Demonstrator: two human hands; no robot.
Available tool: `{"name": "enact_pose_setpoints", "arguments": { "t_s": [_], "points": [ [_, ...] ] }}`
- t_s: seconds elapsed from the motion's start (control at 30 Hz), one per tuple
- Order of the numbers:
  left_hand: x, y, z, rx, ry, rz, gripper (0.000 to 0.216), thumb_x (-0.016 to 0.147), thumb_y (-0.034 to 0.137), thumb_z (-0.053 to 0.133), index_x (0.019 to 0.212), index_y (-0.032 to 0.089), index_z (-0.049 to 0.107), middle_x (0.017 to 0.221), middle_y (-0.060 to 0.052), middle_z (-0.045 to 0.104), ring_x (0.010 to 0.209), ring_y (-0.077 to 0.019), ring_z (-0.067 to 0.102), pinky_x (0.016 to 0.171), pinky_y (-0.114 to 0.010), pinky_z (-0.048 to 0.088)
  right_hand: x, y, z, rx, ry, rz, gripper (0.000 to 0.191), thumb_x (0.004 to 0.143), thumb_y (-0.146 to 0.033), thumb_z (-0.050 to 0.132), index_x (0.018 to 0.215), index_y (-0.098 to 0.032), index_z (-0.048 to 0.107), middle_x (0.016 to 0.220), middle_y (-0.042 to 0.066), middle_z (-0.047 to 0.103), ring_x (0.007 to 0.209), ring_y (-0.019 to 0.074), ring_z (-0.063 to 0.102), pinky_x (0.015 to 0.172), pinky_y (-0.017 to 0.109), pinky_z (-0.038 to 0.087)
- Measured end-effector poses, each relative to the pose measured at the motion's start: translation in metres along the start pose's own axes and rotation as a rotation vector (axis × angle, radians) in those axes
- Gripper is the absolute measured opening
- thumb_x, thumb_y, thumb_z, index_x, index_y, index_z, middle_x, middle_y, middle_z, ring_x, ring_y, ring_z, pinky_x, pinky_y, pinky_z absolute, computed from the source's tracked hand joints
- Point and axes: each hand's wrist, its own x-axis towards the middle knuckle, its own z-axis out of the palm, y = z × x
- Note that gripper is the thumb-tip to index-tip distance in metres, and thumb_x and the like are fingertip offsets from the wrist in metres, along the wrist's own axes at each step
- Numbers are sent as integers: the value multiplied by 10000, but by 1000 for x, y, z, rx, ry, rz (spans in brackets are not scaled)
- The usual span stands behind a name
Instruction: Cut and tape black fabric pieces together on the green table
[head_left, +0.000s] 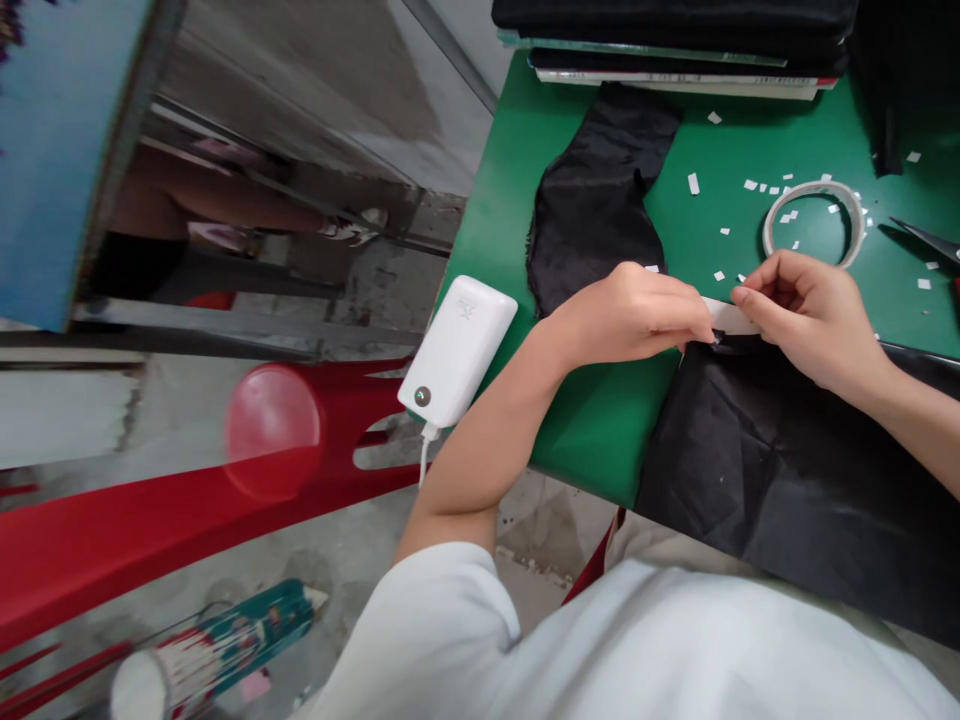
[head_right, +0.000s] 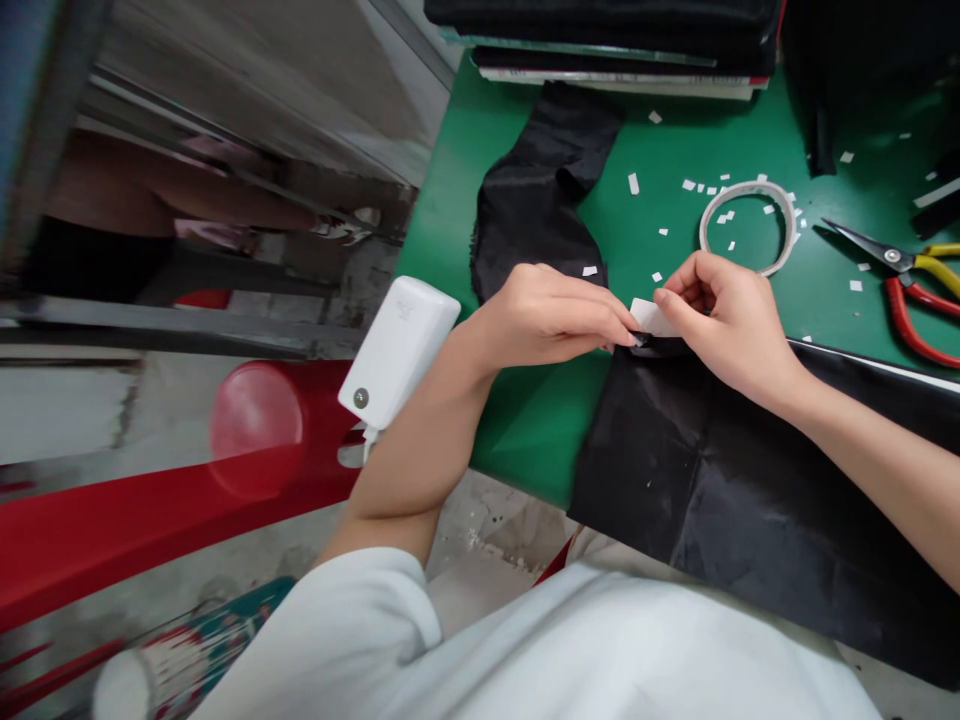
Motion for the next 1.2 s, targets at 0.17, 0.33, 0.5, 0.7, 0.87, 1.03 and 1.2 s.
{"name": "enact_pose_setpoints", "arguments": {
  "t_s": [0.17, 0.33, 0.5, 0.7, 0.87, 1.03, 1.2],
  "points": [
    [1, -1, 0, -21, -24, -30, 211, 956, 193, 522, 858, 211, 708, 856, -12, 786, 809, -102, 736, 681, -178, 492, -4, -2, -1, -13, -40, -89, 127, 750, -108, 517, 784, -197, 601, 640, -3, 612, 562, 144, 553, 521, 274, 413],
    [1, -1, 0, -73, -27, -71, 174, 928, 171, 551, 849, 199, 704, 850, -4, 785, 816, -95, 736, 712, -160, 495, -15, -8, 1, -246, -43, -383, 125, 733, -95, 518, 740, -213, 556, 628, -4, 586, 520, 134, 513, 522, 278, 411],
    [4, 1, 0, -126, -2, -65, 207, 951, 173, 532, 823, 186, 693, 781, -15, 771, 756, -95, 723, 693, -166, 498, -19, -2, 2, -593, -4, -718, 45, 758, -174, 563, 758, -218, 553, 695, 52, 626, 622, 205, 523, 553, 331, 416],
    [4, 3, 0, -145, 3, -109, 130, 945, 167, 567, 917, 170, 694, 795, -2, 757, 674, -75, 694, 662, -172, 490, -15, 2, -1, -707, 28, -890, 100, 783, -149, 579, 716, -222, 561, 647, 47, 618, 596, 200, 493, 530, 330, 418],
    [4, 2, 0, -154, 22, -103, 117, 933, 149, 577, 929, 167, 692, 786, 0, 750, 662, -74, 693, 654, -173, 492, -15, 2, 0, -697, 25, -904, 164, 806, -124, 577, 684, -233, 567, 667, 43, 650, 593, 189, 513, 543, 333, 441],
    [4, 1, 0, -168, 18, -117, 106, 929, 162, 590, 919, 182, 694, 785, -8, 760, 659, -89, 698, 647, -180, 504, -16, 3, 0, -666, 42, -904, 157, 792, -120, 596, 687, -233, 561, 665, 38, 660, 594, 190, 510, 546, 327, 447],
    [3, 0, 1, -215, 21, -123, 104, 930, 160, 596, 927, 180, 698, 805, -12, 766, 664, -84, 709, 645, -166, 515, -16, 4, 0, -581, 6, -787, 110, 789, -144, 598, 727, -226, 560, 684, 43, 660, 618, 195, 509, 555, 325, 437]
  ]
}}
